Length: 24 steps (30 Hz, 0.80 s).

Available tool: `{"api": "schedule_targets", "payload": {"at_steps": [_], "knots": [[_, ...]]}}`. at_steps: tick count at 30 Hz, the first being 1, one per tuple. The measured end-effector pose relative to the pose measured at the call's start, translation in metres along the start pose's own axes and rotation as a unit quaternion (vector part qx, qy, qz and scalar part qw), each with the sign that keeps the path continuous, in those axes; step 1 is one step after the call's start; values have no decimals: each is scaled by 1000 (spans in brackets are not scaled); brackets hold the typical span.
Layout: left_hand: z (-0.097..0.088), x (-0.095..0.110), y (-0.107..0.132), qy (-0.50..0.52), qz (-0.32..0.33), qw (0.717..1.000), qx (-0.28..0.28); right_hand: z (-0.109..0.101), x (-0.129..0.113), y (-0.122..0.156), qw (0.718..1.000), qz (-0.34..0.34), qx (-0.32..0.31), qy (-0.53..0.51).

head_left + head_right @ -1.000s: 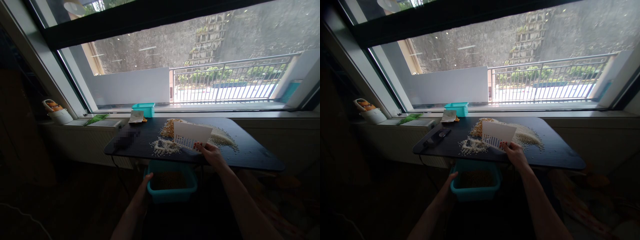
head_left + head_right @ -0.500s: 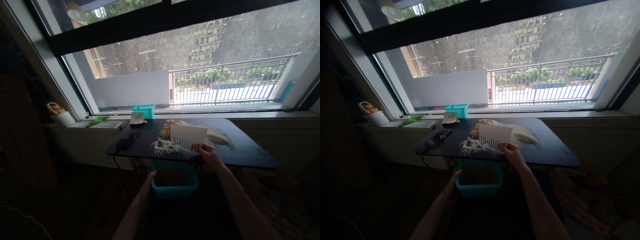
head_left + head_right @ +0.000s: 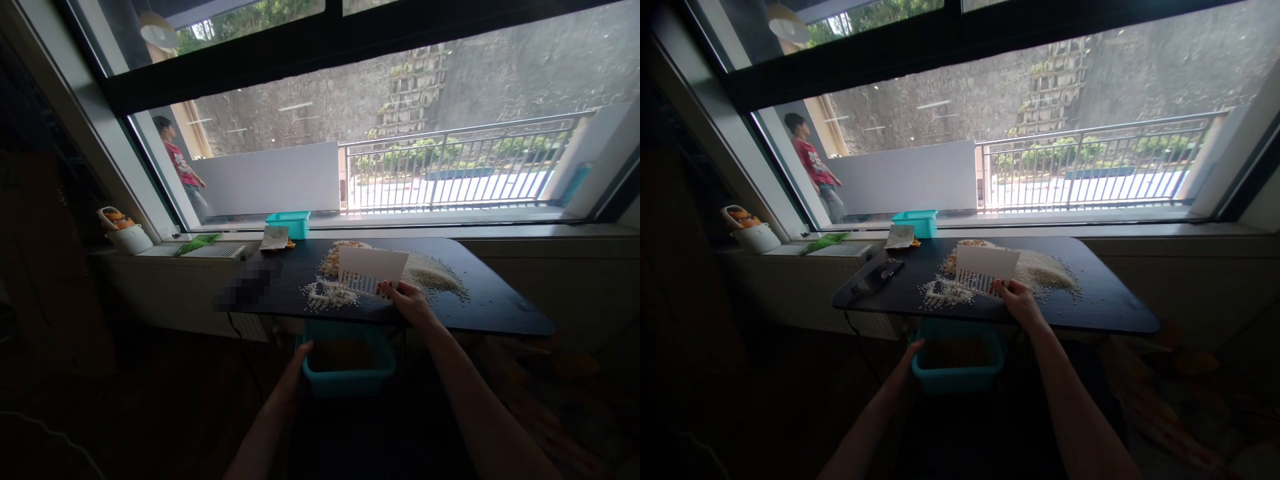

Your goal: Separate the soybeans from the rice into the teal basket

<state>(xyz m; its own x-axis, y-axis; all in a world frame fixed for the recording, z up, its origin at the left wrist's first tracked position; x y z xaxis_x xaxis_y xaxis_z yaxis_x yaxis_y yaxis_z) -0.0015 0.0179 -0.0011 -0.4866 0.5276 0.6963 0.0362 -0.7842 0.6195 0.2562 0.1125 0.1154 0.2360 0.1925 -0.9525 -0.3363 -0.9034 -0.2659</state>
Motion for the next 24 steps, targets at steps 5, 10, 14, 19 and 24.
{"api": "schedule_targets", "payload": {"at_steps": [5,10,14,19,24], "knots": [[-1,1,3,-5,-1,1000,21,1,-1,2,1000,-14,-24,1],[0,2,3,4,-4,1000,22,-5,-6,8,998,-31,-45,12],[1,2,3,13,-3,1000,22,-7,-8,8,999,-23,-36,5],[1,2,3,22,-6,1000,10,-10,-4,7,1000,-15,-17,3],[2,3,4,25,-10,999,18,-13,-1,7,1000,9,-3,-2]]}}
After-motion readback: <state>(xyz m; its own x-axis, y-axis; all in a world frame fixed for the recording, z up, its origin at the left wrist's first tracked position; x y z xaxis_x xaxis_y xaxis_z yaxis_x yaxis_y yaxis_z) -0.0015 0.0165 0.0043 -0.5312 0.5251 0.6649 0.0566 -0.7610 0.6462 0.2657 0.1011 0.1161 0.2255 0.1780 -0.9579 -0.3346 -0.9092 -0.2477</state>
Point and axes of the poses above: each hand's wrist, its own y-axis away from the middle knuckle, its own z-axis out of the palm, x = y × z, the point moved 4 cm from there along -y, towards the middle knuckle, and after that the axes turned 14 degrees about x, right-handed, at the moved point
